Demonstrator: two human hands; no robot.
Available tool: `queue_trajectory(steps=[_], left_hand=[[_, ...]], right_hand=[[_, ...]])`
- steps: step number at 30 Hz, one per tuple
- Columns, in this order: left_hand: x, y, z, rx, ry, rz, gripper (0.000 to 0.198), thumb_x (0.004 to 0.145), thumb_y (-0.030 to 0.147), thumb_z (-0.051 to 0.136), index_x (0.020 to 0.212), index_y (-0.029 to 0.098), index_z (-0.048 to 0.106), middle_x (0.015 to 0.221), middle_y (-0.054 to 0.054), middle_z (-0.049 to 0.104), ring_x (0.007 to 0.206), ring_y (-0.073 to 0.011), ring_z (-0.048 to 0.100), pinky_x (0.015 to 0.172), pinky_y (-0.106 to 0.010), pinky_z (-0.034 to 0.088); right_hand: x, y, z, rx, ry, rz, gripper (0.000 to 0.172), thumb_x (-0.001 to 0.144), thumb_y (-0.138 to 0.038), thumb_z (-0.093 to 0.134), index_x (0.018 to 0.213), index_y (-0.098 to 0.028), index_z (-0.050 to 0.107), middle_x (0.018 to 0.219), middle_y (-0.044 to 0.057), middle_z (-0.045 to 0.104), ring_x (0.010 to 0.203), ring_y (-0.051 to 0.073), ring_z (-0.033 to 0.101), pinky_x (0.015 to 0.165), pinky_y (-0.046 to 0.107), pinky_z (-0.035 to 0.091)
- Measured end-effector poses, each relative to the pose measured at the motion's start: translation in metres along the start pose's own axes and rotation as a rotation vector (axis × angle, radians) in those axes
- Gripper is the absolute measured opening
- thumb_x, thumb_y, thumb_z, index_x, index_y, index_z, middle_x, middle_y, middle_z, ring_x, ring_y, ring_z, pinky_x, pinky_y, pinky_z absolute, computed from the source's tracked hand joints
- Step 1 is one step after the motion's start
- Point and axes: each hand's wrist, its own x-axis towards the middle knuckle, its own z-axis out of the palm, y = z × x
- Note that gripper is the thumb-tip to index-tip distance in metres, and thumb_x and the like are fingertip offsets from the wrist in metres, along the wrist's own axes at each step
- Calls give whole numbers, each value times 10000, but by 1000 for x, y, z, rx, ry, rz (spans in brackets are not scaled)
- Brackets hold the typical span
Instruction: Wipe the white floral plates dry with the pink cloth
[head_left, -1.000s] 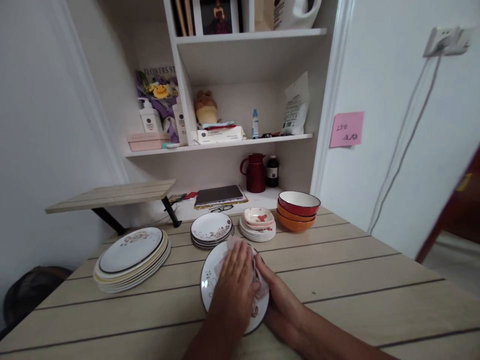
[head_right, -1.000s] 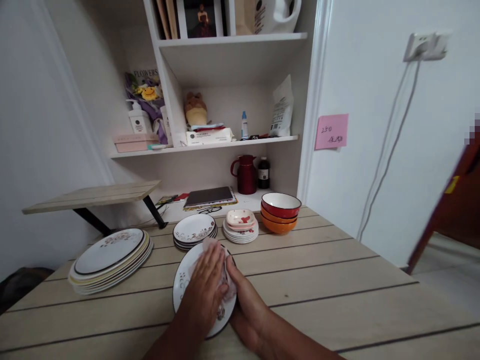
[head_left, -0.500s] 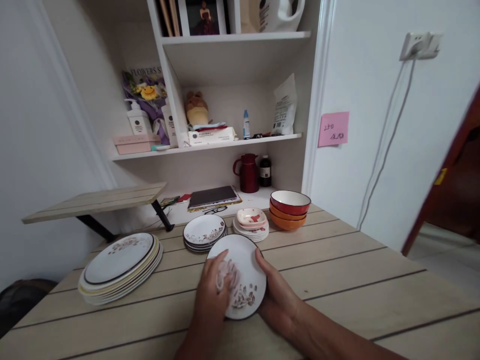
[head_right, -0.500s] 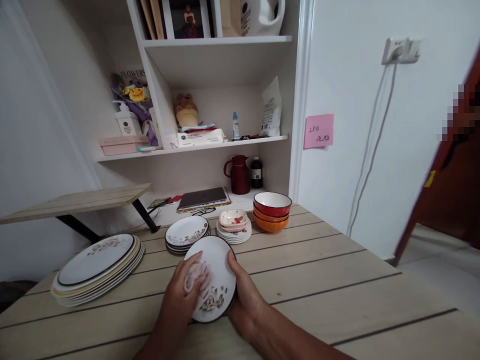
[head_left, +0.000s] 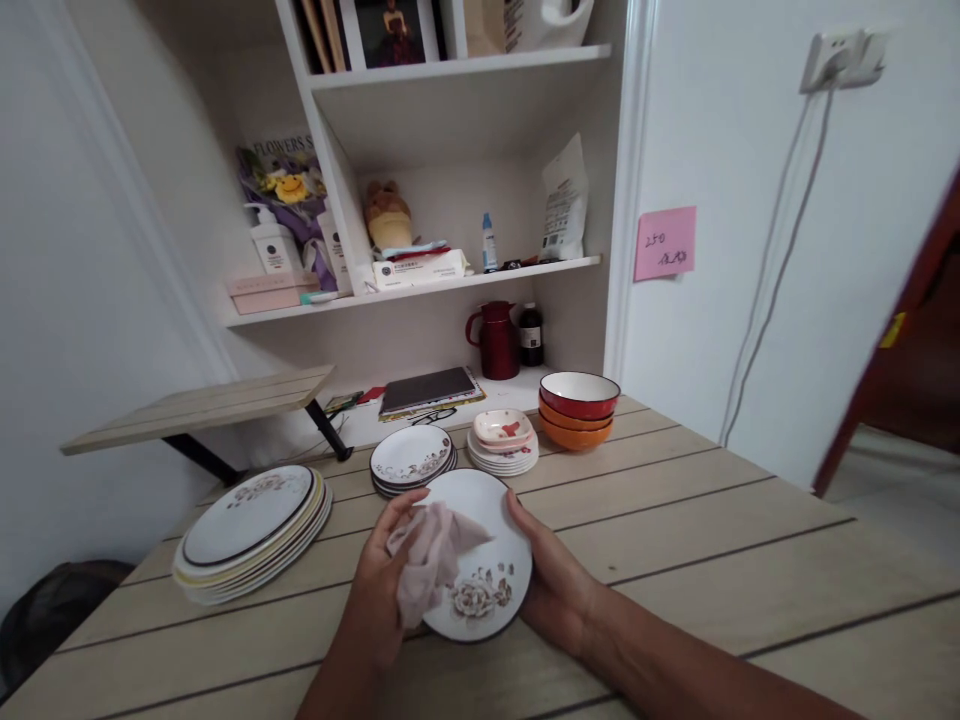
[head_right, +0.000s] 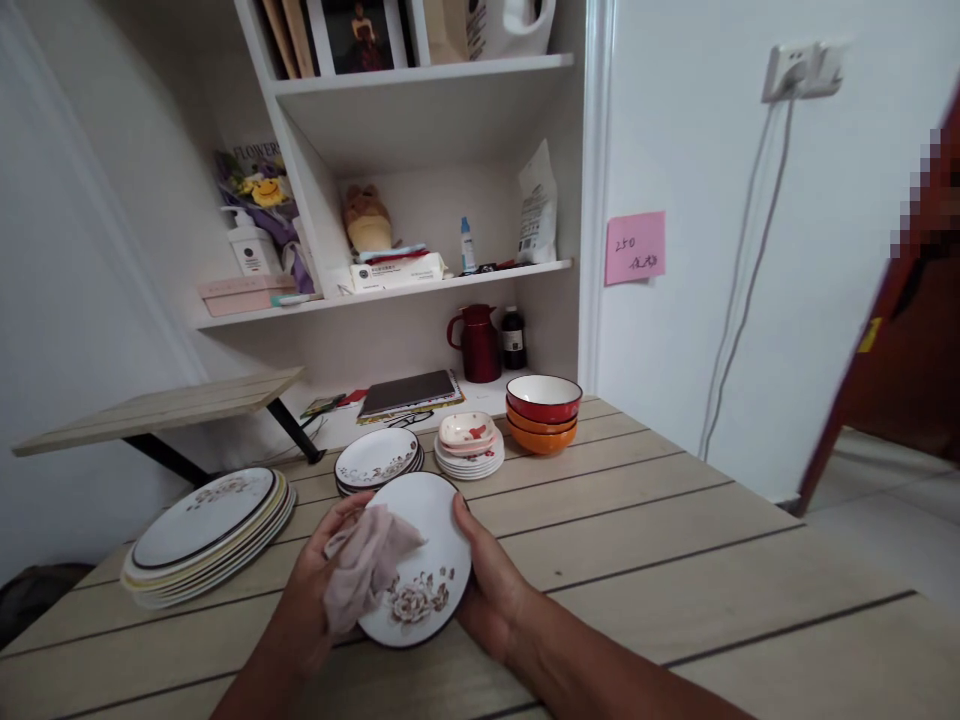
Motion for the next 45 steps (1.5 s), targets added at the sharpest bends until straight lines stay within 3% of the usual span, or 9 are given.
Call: queue_trajectory(steps=[4, 9, 15, 18, 22, 27, 30, 37, 45], left_hand=[[7, -7, -1, 494, 99, 248, 281, 746, 327, 624, 989, 188, 649, 1020, -65, 660, 964, -213, 608, 908, -379, 461], [15, -25, 0, 820, 169, 583, 297, 732, 243, 589, 1017, 210, 665, 1108, -87, 564, 1054, -233, 556, 955, -440, 444], [12, -35, -5, 1155, 254, 669, 482, 736, 386, 638, 1196, 252, 584, 1379, -129, 386, 1251, -340, 401, 996, -564, 359], [6, -29, -4, 1184, 296, 725, 555, 828, 554, 463, 1298, 260, 492, 1433, -137, 335, 1287, -345, 355, 1017, -580, 307], [-2, -17, 1, 1040, 319, 806, 553, 916, 523, 197, 1346, 260, 425, 1445, -119, 325, 1294, -299, 354, 1054, -547, 273], [-5, -3, 0, 1110, 418, 819, 535, 878, 515, 373, 1328, 235, 449, 1432, -135, 323, 1281, -322, 356, 1051, -561, 276], [-1, -6, -6, 1100, 456, 799, 600, 804, 519, 525, 1312, 204, 480, 1275, -144, 422, 1094, -292, 500, 953, -528, 417], [5, -26, -3, 1037, 134, 723, 370, 824, 325, 529, 1173, 241, 623, 1029, -73, 544, 936, -209, 591, 861, -400, 514], [2, -38, 2, 1067, -9, 559, 547, 809, 365, 538, 1330, 205, 486, 1248, -143, 509, 1167, -278, 507, 985, -468, 435]], right_hand=[[1, 3, -1, -46, 19, -4, 618, 827, -574, 517, 1249, -124, 542, 1062, 132, 707, 998, 254, 646, 973, 423, 405], [2, 5, -5, -48, 7, -17, 632, 813, -578, 537, 1245, -118, 544, 1054, 131, 708, 991, 246, 644, 957, 409, 419], [1, 2, -2, -36, -3, 0, 629, 829, -571, 512, 1262, -115, 529, 1057, 138, 705, 981, 245, 646, 964, 410, 410], [1, 0, -2, 11, -19, 5, 635, 839, -580, 482, 1273, -117, 521, 1087, 141, 695, 1002, 246, 639, 975, 413, 399], [4, -1, -6, 46, -40, 11, 647, 845, -610, 435, 1275, -135, 521, 1128, 145, 678, 1030, 256, 627, 978, 441, 387], [6, -4, -8, 50, 0, 2, 657, 830, -631, 429, 1253, -140, 537, 1117, 150, 681, 1033, 273, 625, 955, 468, 399], [7, -6, -8, 56, 46, -40, 624, 837, -599, 449, 1240, -133, 540, 1089, 146, 692, 1020, 265, 630, 950, 455, 408], [4, -1, -7, -8, 25, -28, 614, 811, -612, 499, 1181, -130, 586, 1066, 132, 702, 989, 255, 642, 953, 432, 413], [1, 1, -6, -45, 42, -34, 574, 814, -584, 532, 1142, -119, 610, 1012, 112, 720, 934, 238, 658, 907, 385, 451]])
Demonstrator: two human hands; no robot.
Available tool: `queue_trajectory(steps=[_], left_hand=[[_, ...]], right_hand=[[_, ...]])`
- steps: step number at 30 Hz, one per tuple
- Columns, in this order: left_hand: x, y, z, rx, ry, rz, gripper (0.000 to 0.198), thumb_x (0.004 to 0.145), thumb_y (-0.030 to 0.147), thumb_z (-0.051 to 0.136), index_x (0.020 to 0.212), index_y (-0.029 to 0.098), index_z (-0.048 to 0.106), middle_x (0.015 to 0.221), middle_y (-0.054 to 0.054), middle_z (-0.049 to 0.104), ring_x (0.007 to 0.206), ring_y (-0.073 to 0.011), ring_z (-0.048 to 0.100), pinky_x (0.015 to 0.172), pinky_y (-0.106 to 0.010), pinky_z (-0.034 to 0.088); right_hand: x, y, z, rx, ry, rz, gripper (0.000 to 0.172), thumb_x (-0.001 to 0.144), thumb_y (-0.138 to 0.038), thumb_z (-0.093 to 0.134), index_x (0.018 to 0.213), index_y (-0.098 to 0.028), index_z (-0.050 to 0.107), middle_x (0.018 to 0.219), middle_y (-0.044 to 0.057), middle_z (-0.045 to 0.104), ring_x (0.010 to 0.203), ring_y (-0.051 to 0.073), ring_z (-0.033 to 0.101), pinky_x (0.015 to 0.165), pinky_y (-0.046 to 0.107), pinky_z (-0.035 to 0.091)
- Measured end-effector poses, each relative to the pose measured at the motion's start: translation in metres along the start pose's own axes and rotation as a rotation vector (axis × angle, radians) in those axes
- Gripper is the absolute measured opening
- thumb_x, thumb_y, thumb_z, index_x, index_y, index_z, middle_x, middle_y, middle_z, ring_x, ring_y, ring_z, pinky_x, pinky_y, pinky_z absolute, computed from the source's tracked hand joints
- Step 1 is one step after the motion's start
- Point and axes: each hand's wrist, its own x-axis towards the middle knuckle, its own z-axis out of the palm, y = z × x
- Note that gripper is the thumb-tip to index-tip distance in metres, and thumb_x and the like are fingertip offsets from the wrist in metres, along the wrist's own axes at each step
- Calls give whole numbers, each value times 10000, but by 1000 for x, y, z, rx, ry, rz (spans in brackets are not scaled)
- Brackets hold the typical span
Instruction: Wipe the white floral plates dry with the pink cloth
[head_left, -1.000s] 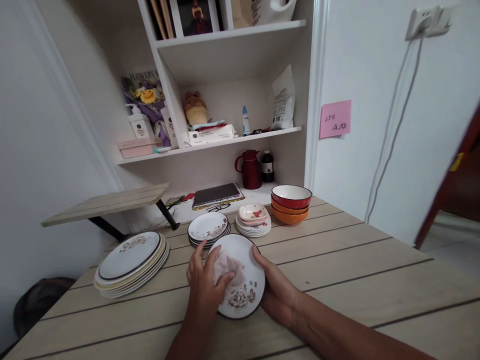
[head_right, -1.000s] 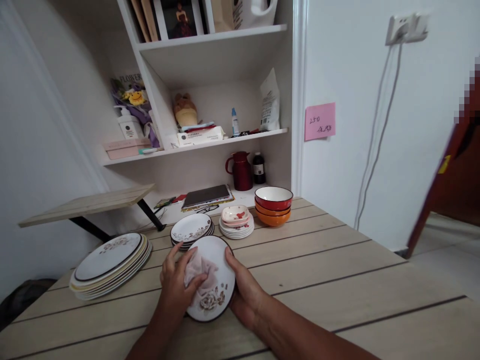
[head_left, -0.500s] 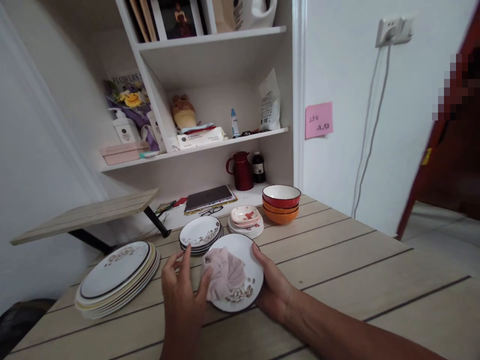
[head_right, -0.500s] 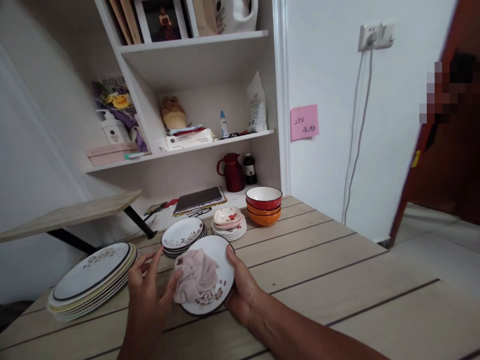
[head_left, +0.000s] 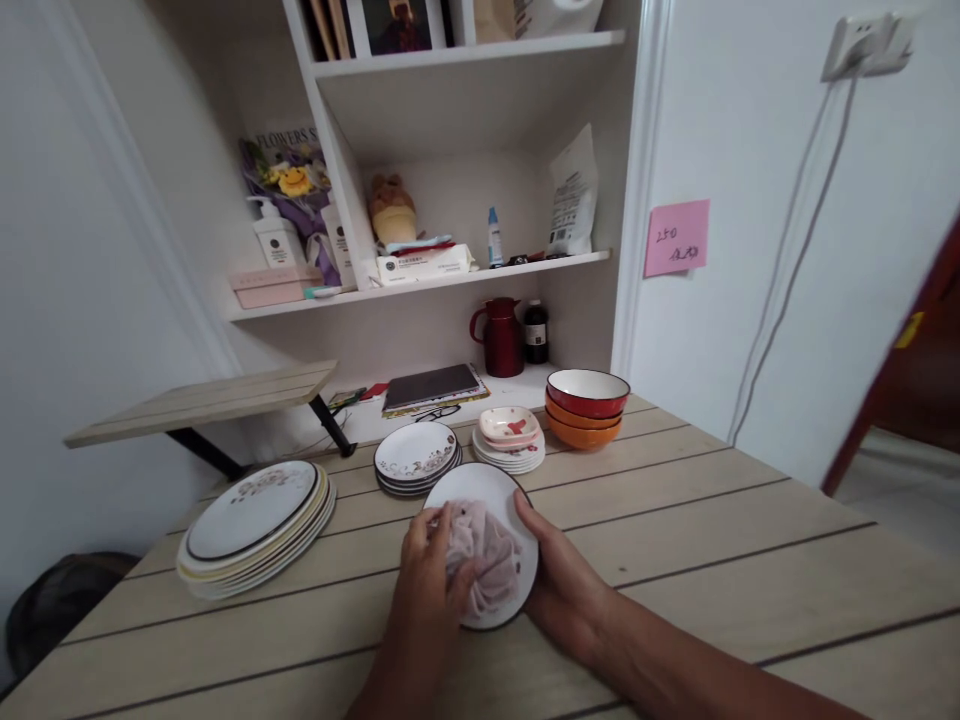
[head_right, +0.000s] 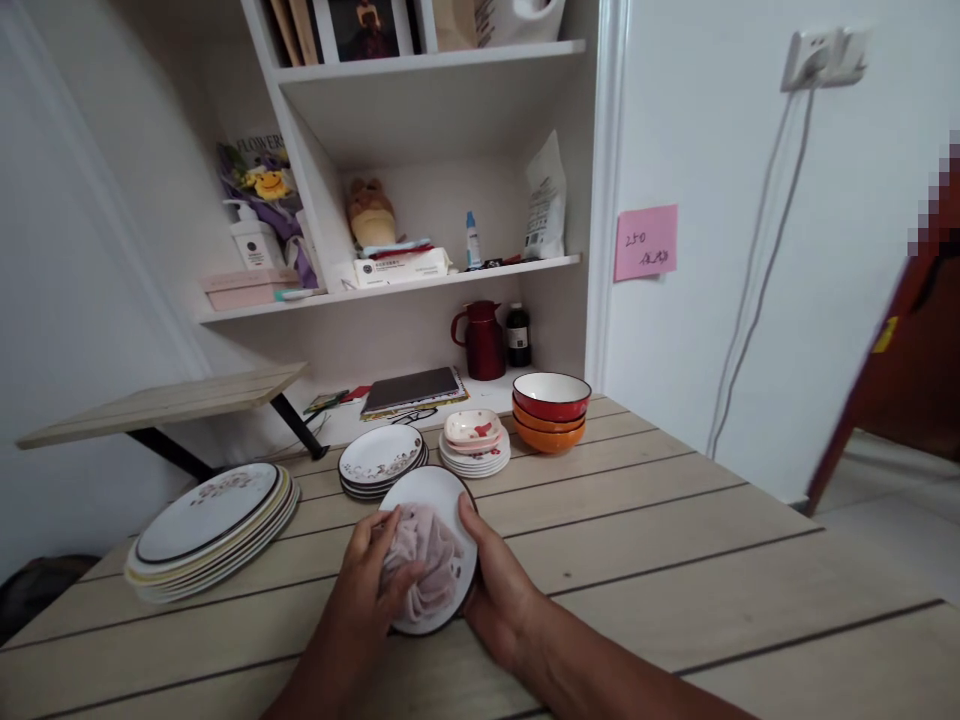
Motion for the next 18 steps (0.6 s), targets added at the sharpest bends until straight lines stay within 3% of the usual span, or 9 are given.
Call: queue_trajectory(steps=[4, 8, 10, 13, 18], left_hand=[[-3, 1, 4, 54, -113, 92, 737, 749, 405, 618, 1412, 210, 362, 1372, -178, 416, 1257, -326, 427, 1006, -496, 403], [1, 14, -1, 224, -170, 67, 573, 755, 180, 591, 1308, 301, 510, 1347, -113, 466, 1221, -287, 464, 1025, -444, 391], [4, 17, -7, 301, -130, -9, 565, 763, 85, 524, 1282, 307, 538, 1286, -93, 523, 1170, -257, 502, 1009, -407, 407], [6, 16, -15, 394, -18, -110, 511, 801, 86, 471, 1276, 257, 548, 1196, -102, 574, 1098, -250, 532, 957, -391, 445], [5, 10, -7, 467, 193, -81, 467, 839, 87, 422, 1280, 194, 533, 1190, -120, 579, 1082, -243, 522, 939, -405, 453]], right_hand=[[-1, -2, 1, -5, 57, -16, 572, 824, -575, 523, 1144, -109, 610, 1001, 119, 721, 890, 231, 666, 874, 369, 465], [-1, 0, 0, 12, 24, 3, 584, 816, -572, 540, 1171, -111, 594, 1001, 123, 720, 888, 237, 666, 866, 382, 468], [-1, 3, 1, 27, -8, 17, 591, 820, -571, 536, 1190, -113, 582, 1001, 122, 722, 909, 241, 664, 883, 390, 462], [-2, 8, 3, 18, -23, 26, 589, 834, -553, 528, 1226, -115, 559, 1018, 120, 720, 946, 239, 657, 915, 391, 446], [-6, 16, 4, -36, -69, 49, 640, 824, -581, 523, 1264, -118, 537, 1062, 128, 707, 987, 252, 646, 955, 404, 417]])
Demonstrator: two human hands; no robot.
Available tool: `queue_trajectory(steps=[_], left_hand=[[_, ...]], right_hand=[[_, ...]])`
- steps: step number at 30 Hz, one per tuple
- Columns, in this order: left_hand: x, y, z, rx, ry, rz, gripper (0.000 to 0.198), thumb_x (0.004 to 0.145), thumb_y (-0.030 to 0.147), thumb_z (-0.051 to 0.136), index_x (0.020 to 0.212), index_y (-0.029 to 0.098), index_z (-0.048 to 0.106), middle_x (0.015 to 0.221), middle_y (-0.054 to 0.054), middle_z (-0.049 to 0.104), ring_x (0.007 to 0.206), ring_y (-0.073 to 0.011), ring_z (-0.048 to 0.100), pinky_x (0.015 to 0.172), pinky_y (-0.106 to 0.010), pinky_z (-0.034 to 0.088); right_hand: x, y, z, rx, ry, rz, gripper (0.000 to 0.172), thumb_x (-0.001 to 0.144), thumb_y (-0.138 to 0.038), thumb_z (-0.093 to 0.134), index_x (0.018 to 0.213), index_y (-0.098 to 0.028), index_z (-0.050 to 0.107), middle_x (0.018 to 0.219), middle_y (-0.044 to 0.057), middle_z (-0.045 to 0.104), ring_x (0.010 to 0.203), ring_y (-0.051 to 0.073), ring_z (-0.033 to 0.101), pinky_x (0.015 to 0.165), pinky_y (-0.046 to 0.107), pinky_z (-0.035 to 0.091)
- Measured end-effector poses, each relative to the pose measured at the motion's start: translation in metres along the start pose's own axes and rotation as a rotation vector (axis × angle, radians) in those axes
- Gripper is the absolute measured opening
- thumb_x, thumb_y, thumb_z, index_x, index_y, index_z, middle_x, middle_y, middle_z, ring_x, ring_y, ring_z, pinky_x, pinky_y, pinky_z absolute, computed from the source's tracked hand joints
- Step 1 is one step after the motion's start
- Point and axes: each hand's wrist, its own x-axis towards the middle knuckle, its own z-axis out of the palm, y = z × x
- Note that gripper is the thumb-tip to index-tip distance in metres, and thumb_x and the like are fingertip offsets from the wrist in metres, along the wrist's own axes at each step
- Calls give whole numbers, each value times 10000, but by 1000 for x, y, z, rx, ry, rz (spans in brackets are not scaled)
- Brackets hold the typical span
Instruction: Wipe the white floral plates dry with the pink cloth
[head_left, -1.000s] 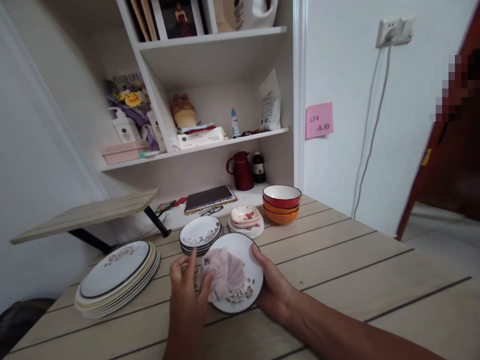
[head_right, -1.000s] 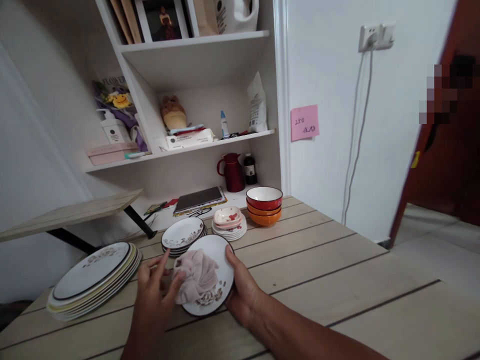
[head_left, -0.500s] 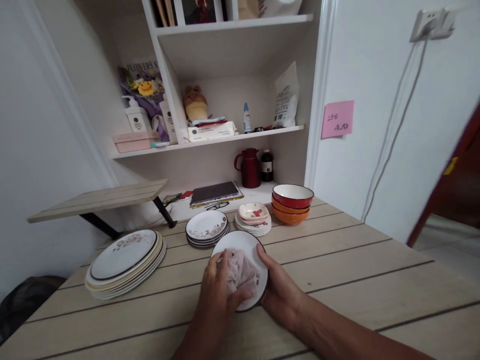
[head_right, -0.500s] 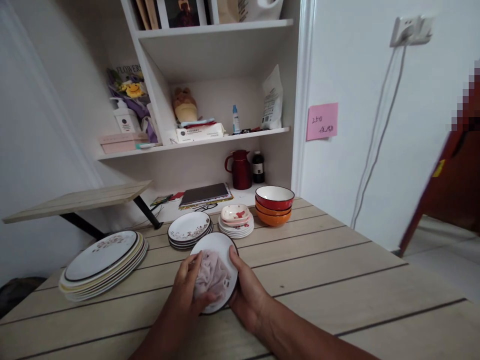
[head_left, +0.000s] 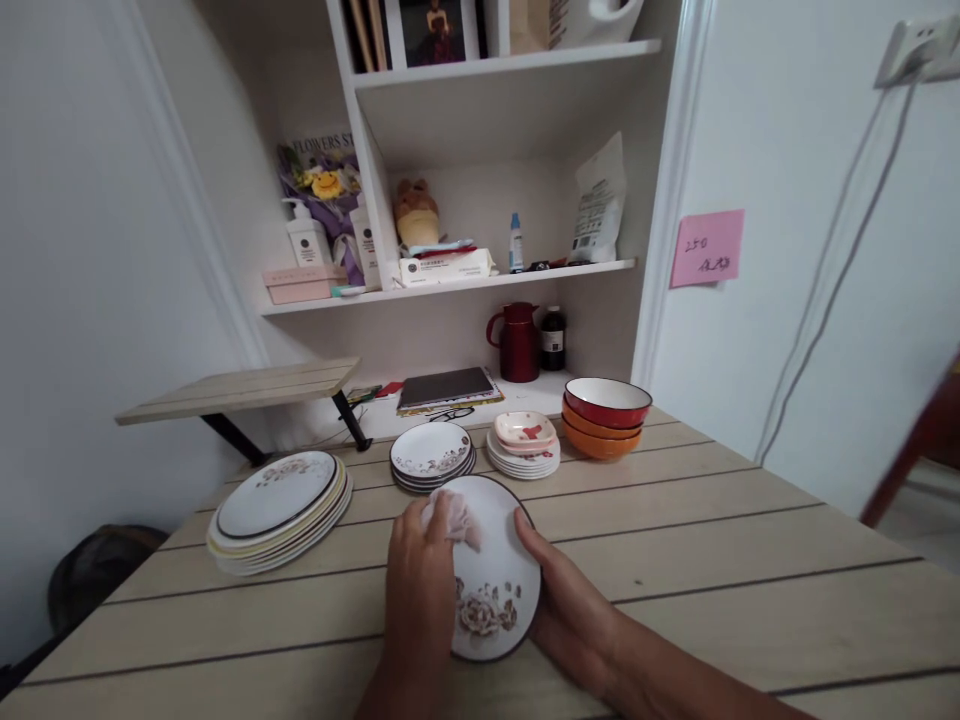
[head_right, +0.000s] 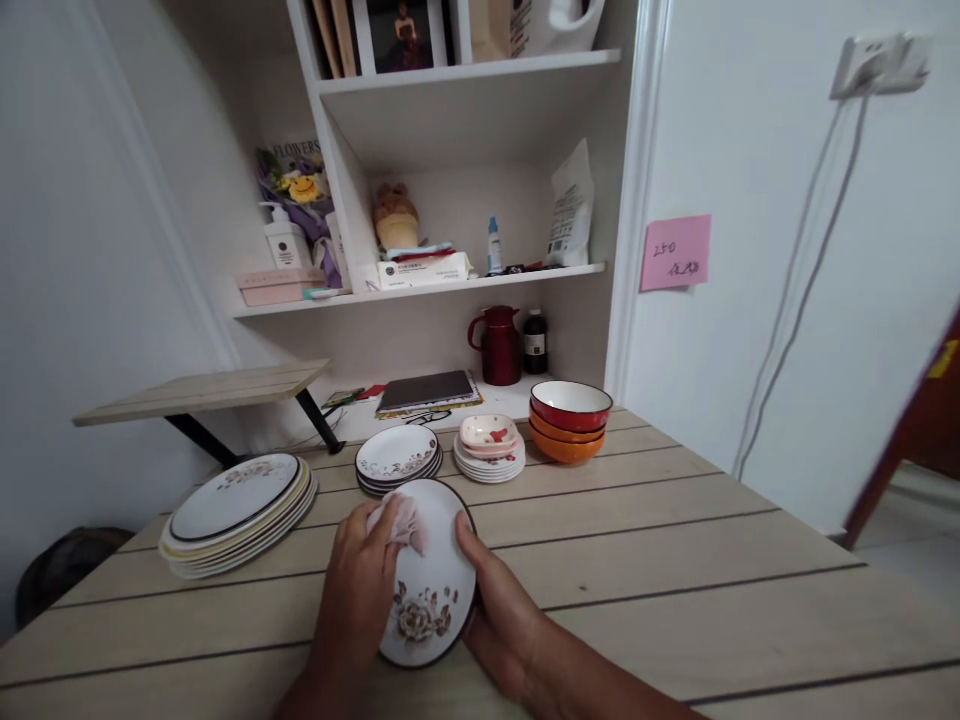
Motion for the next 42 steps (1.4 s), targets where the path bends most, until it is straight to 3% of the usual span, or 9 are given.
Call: queue_trajectory(steps=[5, 10, 14, 17, 20, 24, 34, 38, 42], left_hand=[[-8, 18, 18, -12, 130, 118, 496, 857, 112, 409, 1346, 181, 453, 1360, -134, 498, 1267, -290, 410, 1001, -486, 384], [-14, 32, 8, -175, -34, 462, 667, 880, 340, 448, 1465, 137, 199, 1501, -152, 315, 1396, -329, 217, 1084, -572, 262], [-18, 35, -5, -267, -197, 622, 665, 911, 332, 403, 1482, 169, 103, 1527, -130, 261, 1417, -290, 186, 1119, -530, 243], [-22, 34, -3, -286, -265, 721, 698, 903, 350, 433, 1485, 198, 78, 1515, -105, 298, 1410, -276, 215, 1117, -508, 275], [-24, 30, 9, -229, -253, 692, 746, 880, 290, 485, 1485, 209, 55, 1508, -87, 317, 1400, -262, 250, 1109, -481, 315], [-22, 25, 19, -165, -113, 483, 784, 870, 218, 491, 1483, 190, 3, 1519, -112, 287, 1396, -252, 262, 1088, -453, 361], [-18, 23, 5, -248, -56, 317, 809, 893, 456, 406, 1478, 118, -38, 1548, -173, 150, 1422, -298, 153, 1128, -479, 270], [-15, 24, 3, -298, -7, 369, 783, 902, 509, 336, 1480, 126, -27, 1550, -173, 147, 1426, -295, 135, 1138, -491, 230], [-16, 35, -12, -335, -110, 528, 779, 895, 519, 356, 1482, 132, 22, 1544, -158, 179, 1427, -283, 136, 1147, -482, 205]], right_hand=[[-2, 5, 3, 15, -94, 14, 609, 854, -571, 483, 1261, -122, 545, 1106, 109, 693, 1052, 224, 621, 1001, 356, 379], [-3, -2, 6, 77, -112, 2, 604, 851, -574, 488, 1241, -118, 558, 1113, 105, 690, 1073, 209, 613, 1006, 325, 374], [0, -16, 0, 98, 5, -15, 641, 818, -585, 530, 1196, -69, 575, 1044, 139, 707, 1031, 234, 635, 982, 347, 402], [3, -31, -6, 128, 48, 15, 706, 783, -620, 545, 1173, -33, 579, 1026, 176, 705, 1012, 265, 643, 962, 379, 424], [2, -44, -8, 156, 89, -69, 684, 778, -596, 565, 1200, -58, 566, 1053, 165, 700, 1009, 263, 645, 952, 386, 434], [-2, -50, -4, 171, 92, -166, 645, 803, -570, 550, 1255, -111, 538, 1117, 141, 684, 1025, 255, 638, 955, 397, 433], [-3, -13, -2, 44, -34, -23, 625, 826, -544, 537, 1272, -105, 538, 1109, 140, 689, 1064, 254, 619, 995, 386, 392], [-3, -1, 2, 14, -93, 16, 570, 848, -522, 519, 1263, -134, 553, 1129, 119, 684, 1078, 241, 612, 1013, 382, 375], [-2, -4, 2, 29, -33, -5, 547, 832, -537, 533, 1194, -133, 605, 1070, 110, 706, 1050, 240, 626, 1007, 377, 385]])
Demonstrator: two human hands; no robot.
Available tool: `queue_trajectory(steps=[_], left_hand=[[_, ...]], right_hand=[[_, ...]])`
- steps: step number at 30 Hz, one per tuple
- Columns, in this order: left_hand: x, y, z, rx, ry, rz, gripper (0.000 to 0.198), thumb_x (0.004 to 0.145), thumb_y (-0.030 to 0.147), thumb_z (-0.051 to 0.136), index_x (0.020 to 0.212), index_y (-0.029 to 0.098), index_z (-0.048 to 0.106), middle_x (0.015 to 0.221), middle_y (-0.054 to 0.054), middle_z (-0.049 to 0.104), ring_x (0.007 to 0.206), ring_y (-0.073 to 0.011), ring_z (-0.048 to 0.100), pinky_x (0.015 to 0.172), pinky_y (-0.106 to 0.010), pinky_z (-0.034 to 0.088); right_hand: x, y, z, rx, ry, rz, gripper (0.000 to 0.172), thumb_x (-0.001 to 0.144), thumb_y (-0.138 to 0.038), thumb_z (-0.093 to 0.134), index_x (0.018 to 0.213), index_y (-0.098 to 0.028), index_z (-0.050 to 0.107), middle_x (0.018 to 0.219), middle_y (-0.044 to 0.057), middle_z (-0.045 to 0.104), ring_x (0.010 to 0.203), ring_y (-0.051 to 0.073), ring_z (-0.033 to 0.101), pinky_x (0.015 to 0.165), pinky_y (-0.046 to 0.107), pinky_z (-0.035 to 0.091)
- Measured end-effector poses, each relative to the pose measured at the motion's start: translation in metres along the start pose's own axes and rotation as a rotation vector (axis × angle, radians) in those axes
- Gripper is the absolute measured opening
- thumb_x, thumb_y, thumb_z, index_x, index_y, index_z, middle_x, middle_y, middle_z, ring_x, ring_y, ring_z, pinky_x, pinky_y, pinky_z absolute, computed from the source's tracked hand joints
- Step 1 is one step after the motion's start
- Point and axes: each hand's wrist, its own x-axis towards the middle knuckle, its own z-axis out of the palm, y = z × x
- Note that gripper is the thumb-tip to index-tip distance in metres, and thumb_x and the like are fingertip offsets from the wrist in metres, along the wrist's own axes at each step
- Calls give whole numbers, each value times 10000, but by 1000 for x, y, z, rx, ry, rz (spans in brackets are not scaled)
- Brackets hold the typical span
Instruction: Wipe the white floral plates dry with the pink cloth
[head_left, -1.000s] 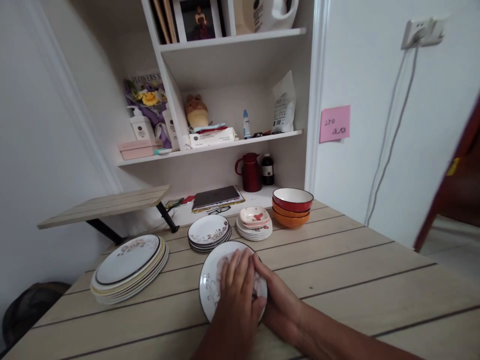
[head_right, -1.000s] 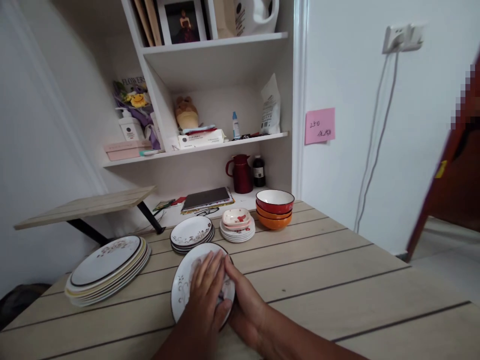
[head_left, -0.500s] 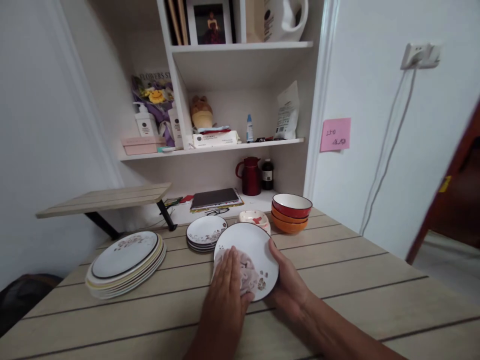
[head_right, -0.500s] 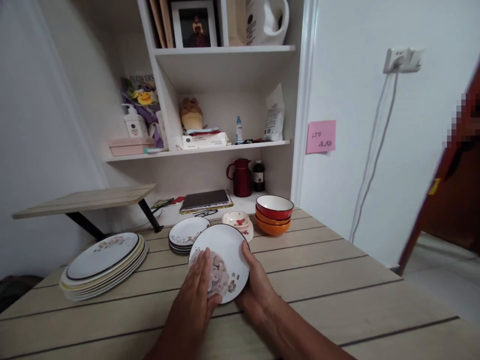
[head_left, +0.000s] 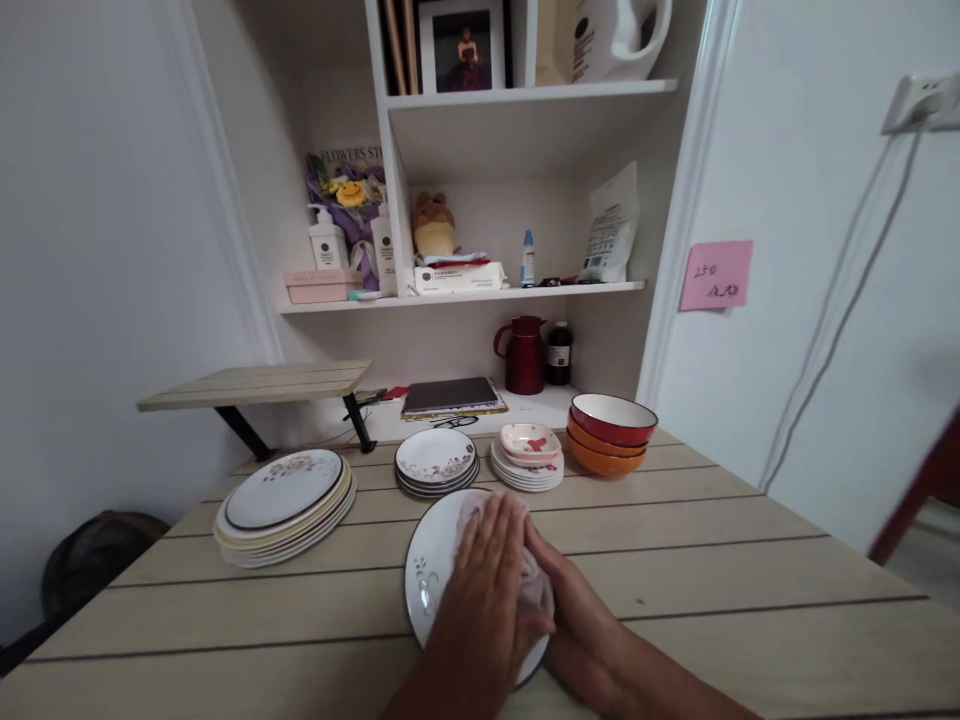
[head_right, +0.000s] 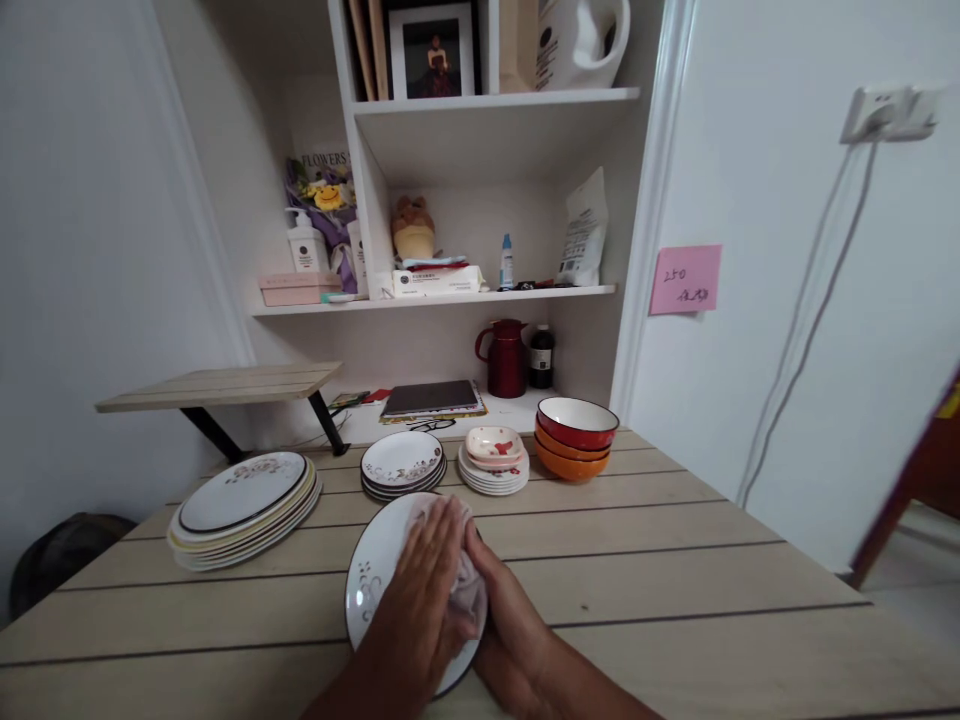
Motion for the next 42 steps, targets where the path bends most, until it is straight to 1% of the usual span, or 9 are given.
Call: queue_trajectory(steps=[6, 11, 15, 26, 30, 32, 36, 40, 42], left_hand=[[6, 3, 1, 5, -167, 109, 710, 885, 448, 450, 1473, 181, 154, 1530, -99, 251, 1416, -241, 201, 1151, -442, 210], [0, -31, 4, 160, -46, -21, 531, 914, 392, 406, 1422, 264, 317, 1488, -51, 359, 1400, -244, 254, 1154, -546, 109], [-7, -45, -3, 262, 63, -165, 437, 925, 316, 379, 1352, 252, 445, 1493, -75, 346, 1405, -266, 236, 1119, -583, 164], [-6, -26, -14, -31, -142, -75, 546, 944, 421, 283, 1464, 301, 170, 1528, -31, 280, 1412, -214, 220, 1160, -494, 150], [-3, -16, -15, -144, 21, -61, 575, 933, 504, 194, 1463, 281, 199, 1540, -51, 256, 1418, -237, 196, 1157, -498, 146], [-1, -17, -18, -189, 228, -153, 548, 935, 499, 206, 1438, 289, 264, 1536, -55, 262, 1410, -238, 218, 1154, -490, 160], [4, -30, -19, -388, 580, -623, 550, 909, 457, 393, 1408, 249, 293, 1502, -98, 300, 1393, -231, 260, 1145, -444, 214], [8, -38, -18, -942, 653, -1061, 703, 856, 477, 491, 1442, 221, 197, 1509, -135, 296, 1345, -242, 366, 1068, -401, 361], [9, -31, -21, -1335, 554, -1125, 672, 837, 477, 524, 1421, 245, 287, 1439, -99, 438, 1272, -248, 468, 1034, -410, 404]], right_hand=[[2, -33, -9, 147, 112, 22, 648, 792, -591, 543, 1163, -63, 598, 1046, 175, 700, 1044, 286, 630, 959, 419, 431], [0, -43, -9, 170, 147, -138, 667, 785, -556, 576, 1289, -124, 507, 1116, 145, 684, 1062, 277, 620, 960, 424, 426], [-2, -24, -3, 115, 112, -62, 660, 789, -548, 572, 1299, -137, 501, 1117, 144, 685, 1038, 280, 629, 957, 451, 417], [-2, -12, 1, 64, 119, 1, 593, 795, -534, 572, 1190, -92, 585, 994, 141, 722, 940, 262, 663, 932, 406, 438], [-2, -12, 2, 103, 82, -9, 525, 811, -503, 564, 1126, -86, 617, 964, 138, 729, 922, 253, 666, 926, 390, 442], [-1, -13, 2, 144, 59, 3, 542, 821, -519, 530, 1131, -81, 611, 982, 150, 723, 944, 261, 659, 927, 407, 440], [1, -19, 0, 180, 74, 8, 592, 816, -547, 508, 1182, -87, 583, 1034, 165, 708, 992, 280, 643, 943, 453, 426], [1, -22, -2, 161, 62, -21, 600, 821, -537, 503, 1218, -90, 562, 1070, 169, 696, 1016, 286, 635, 960, 474, 411], [0, -21, -2, 159, 60, -19, 607, 824, -532, 497, 1219, -76, 559, 1064, 178, 696, 1019, 289, 634, 966, 473, 409]])
